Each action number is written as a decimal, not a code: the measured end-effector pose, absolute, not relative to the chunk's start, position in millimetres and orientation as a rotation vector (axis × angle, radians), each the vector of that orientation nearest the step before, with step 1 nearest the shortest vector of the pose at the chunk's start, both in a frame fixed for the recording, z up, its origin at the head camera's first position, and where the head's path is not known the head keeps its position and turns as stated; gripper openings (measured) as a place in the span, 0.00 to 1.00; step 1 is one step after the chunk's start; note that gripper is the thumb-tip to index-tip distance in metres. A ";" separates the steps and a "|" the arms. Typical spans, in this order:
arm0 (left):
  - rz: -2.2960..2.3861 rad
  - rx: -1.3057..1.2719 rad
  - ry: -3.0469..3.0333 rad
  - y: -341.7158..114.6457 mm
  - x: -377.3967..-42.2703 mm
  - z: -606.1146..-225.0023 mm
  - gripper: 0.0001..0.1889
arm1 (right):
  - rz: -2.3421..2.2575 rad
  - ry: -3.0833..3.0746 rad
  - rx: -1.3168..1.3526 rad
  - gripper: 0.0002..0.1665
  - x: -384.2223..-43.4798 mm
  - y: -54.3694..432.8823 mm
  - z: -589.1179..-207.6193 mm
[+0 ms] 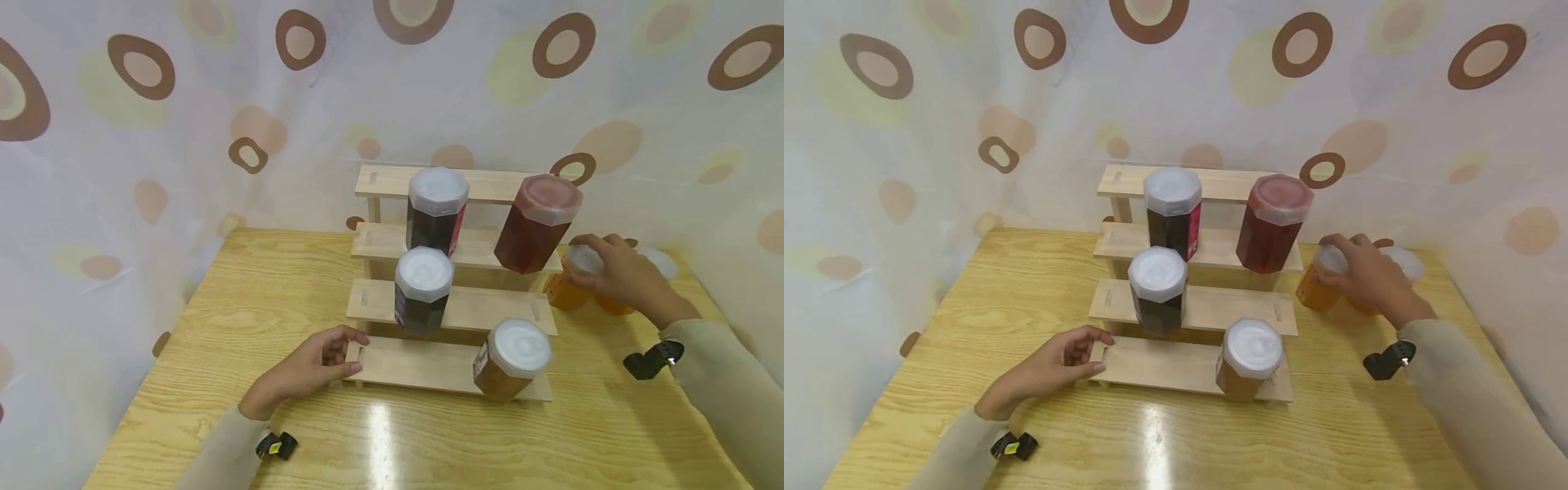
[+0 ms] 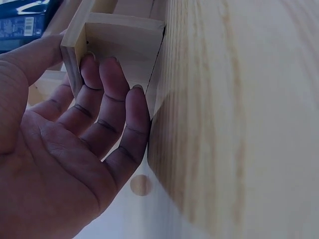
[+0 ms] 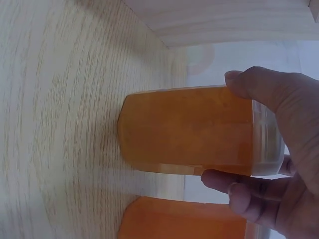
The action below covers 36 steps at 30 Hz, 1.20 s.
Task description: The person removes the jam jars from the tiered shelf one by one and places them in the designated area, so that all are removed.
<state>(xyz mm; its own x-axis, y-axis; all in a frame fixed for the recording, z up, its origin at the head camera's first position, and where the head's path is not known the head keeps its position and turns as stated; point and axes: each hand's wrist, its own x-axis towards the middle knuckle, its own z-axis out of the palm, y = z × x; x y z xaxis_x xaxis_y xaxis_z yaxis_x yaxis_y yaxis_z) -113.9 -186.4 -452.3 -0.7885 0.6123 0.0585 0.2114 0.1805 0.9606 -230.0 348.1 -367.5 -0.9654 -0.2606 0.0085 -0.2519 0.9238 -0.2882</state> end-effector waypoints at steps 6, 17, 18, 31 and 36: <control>1.627 0.778 2.123 -187.4 -112.7 -451.7 0.18 | -0.519 3.046 -0.419 0.40 -228.4 349.3 -377.1; 1.637 0.774 2.118 -185.0 -114.9 -451.1 0.18 | -0.553 3.047 -0.415 0.42 -226.6 352.3 -379.7; 1.639 0.773 2.116 -184.8 -115.0 -451.0 0.18 | -0.552 3.046 -0.413 0.42 -226.1 352.5 -379.6; 1.637 0.763 2.121 -185.6 -117.0 -452.7 0.18 | -0.566 3.055 -0.454 0.46 -225.2 352.9 -375.1; 1.639 0.764 2.119 -184.7 -117.9 -452.8 0.18 | -0.576 3.093 -0.456 0.44 -223.1 355.8 -360.7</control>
